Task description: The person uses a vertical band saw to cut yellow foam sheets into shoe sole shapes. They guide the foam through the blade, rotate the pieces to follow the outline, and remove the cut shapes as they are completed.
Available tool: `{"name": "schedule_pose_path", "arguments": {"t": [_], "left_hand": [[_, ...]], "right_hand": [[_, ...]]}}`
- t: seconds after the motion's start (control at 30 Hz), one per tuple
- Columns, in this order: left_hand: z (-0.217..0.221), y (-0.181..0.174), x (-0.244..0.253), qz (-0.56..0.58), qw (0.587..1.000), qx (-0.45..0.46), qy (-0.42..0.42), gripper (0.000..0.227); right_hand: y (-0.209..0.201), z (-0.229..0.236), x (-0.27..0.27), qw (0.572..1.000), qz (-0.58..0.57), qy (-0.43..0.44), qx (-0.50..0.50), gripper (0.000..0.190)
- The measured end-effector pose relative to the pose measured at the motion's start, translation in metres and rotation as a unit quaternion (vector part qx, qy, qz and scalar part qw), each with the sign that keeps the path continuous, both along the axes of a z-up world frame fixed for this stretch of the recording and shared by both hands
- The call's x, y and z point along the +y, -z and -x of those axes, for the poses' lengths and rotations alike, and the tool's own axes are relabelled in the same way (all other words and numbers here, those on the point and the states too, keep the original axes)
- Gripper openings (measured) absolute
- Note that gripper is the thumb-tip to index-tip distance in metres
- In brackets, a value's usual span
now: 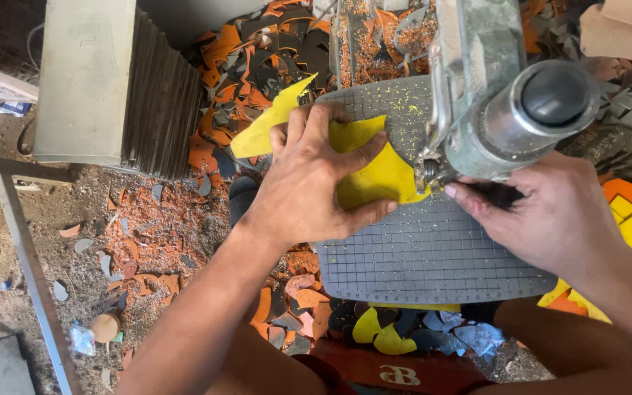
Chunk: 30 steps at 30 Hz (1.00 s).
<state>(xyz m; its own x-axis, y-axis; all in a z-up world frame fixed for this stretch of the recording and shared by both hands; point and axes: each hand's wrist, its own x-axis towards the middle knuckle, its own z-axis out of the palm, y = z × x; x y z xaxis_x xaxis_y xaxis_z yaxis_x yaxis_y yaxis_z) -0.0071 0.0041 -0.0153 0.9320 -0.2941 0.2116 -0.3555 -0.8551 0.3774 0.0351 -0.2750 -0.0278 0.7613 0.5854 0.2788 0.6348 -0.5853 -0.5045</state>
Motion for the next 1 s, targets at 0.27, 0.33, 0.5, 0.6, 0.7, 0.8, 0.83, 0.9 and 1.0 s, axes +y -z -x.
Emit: {"name": "schedule_pose_path", "arguments": {"t": [0.27, 0.33, 0.5, 0.6, 0.7, 0.8, 0.83, 0.9, 1.0], "left_hand": [[0.013, 0.000, -0.011, -0.008, 0.999, -0.002, -0.052, 0.076], [0.016, 0.000, -0.013, -0.011, 0.998, -0.008, -0.063, 0.074], [0.030, 0.001, -0.024, -0.008, 0.993, -0.039, -0.111, 0.071], [0.037, 0.002, -0.033, -0.003, 0.988, -0.051, -0.142, 0.068], [0.042, 0.003, -0.040, -0.003, 0.983, -0.052, -0.176, 0.068], [0.045, 0.003, -0.045, -0.005, 0.979, -0.046, -0.198, 0.068], [0.045, 0.003, -0.046, -0.008, 0.978, -0.042, -0.204, 0.068], [0.047, 0.003, -0.049, -0.014, 0.975, -0.041, -0.220, 0.068], [0.049, 0.004, -0.060, -0.025, 0.966, -0.042, -0.254, 0.069]], "right_hand": [[0.002, -0.006, -0.002, 0.999, 0.025, 0.027, 0.032, 0.027], [0.004, -0.006, -0.001, 0.998, 0.030, 0.040, 0.039, 0.028], [-0.002, -0.005, -0.001, 1.000, 0.000, -0.023, 0.002, 0.023], [-0.004, -0.005, 0.001, 0.999, -0.002, -0.033, -0.010, 0.023], [-0.003, -0.006, 0.002, 0.999, 0.002, -0.044, -0.021, 0.020], [-0.004, -0.007, 0.002, 0.999, 0.027, -0.040, -0.011, 0.019], [-0.003, -0.009, 0.002, 0.999, 0.039, -0.037, -0.006, 0.019], [-0.004, -0.010, 0.003, 0.999, 0.031, -0.040, 0.003, 0.018], [-0.005, -0.010, 0.004, 0.999, 0.033, -0.025, 0.025, 0.019]]}}
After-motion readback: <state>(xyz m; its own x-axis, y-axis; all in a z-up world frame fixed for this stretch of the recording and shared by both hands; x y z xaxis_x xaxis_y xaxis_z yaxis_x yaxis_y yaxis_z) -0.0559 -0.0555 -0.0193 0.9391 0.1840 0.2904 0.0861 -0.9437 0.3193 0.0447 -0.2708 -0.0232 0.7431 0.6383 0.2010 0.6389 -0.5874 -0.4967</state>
